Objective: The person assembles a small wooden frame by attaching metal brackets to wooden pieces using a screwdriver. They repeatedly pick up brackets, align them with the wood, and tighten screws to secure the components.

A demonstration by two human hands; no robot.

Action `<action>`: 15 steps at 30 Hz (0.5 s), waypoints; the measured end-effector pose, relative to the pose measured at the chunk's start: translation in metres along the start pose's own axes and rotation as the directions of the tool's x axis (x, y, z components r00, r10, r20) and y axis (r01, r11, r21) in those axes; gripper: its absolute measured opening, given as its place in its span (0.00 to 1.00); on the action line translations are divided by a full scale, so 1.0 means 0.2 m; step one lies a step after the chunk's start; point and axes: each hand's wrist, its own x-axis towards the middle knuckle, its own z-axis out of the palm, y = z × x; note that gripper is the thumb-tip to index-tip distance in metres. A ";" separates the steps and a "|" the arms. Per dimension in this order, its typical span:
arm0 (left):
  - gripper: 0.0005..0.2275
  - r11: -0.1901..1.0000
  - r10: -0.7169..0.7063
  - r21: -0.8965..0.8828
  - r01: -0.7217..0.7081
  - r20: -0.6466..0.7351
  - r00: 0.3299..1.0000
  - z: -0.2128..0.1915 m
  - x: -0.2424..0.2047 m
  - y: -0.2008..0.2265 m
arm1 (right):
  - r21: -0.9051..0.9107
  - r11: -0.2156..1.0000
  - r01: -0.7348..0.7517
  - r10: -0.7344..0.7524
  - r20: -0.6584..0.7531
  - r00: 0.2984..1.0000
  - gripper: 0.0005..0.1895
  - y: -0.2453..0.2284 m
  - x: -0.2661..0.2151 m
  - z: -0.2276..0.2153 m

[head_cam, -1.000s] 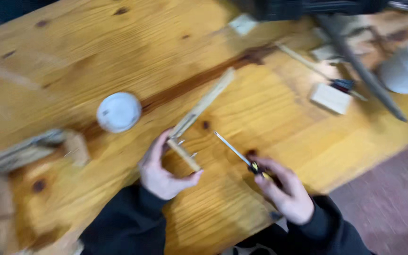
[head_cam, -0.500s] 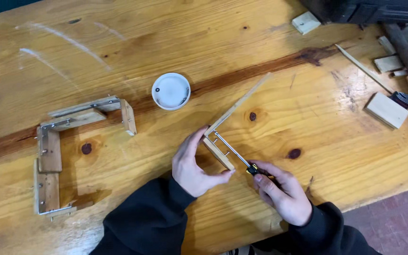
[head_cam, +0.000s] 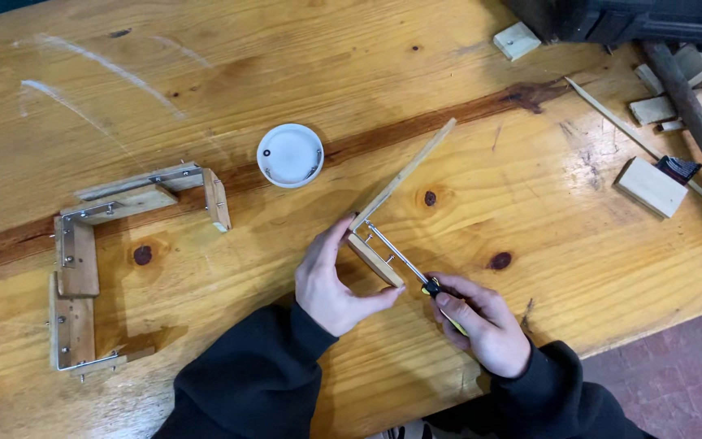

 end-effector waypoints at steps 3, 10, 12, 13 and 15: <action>0.46 0.999 0.040 0.026 -0.040 0.010 0.999 -0.01 0.01 0.01 | 0.043 0.999 -0.033 0.034 -0.009 0.999 0.19 0.02 0.01 -0.01; 0.43 0.987 0.140 0.083 -0.137 -0.034 0.990 0.00 0.01 0.01 | 0.129 0.990 -0.057 0.073 -0.120 0.990 0.13 0.02 0.03 0.02; 0.43 0.982 0.172 0.091 -0.165 -0.077 0.982 0.00 0.02 0.01 | 0.011 0.999 -0.032 0.033 -0.130 0.991 0.14 0.02 0.03 0.02; 0.43 0.982 0.173 0.091 -0.166 -0.078 0.982 0.00 0.02 0.02 | 0.011 0.999 -0.031 0.032 -0.130 0.991 0.14 0.00 0.03 0.03; 0.42 0.982 0.173 0.092 -0.164 -0.104 0.979 0.00 0.02 0.03 | -0.261 0.962 0.076 -0.104 -0.098 0.990 0.12 -0.05 0.03 0.04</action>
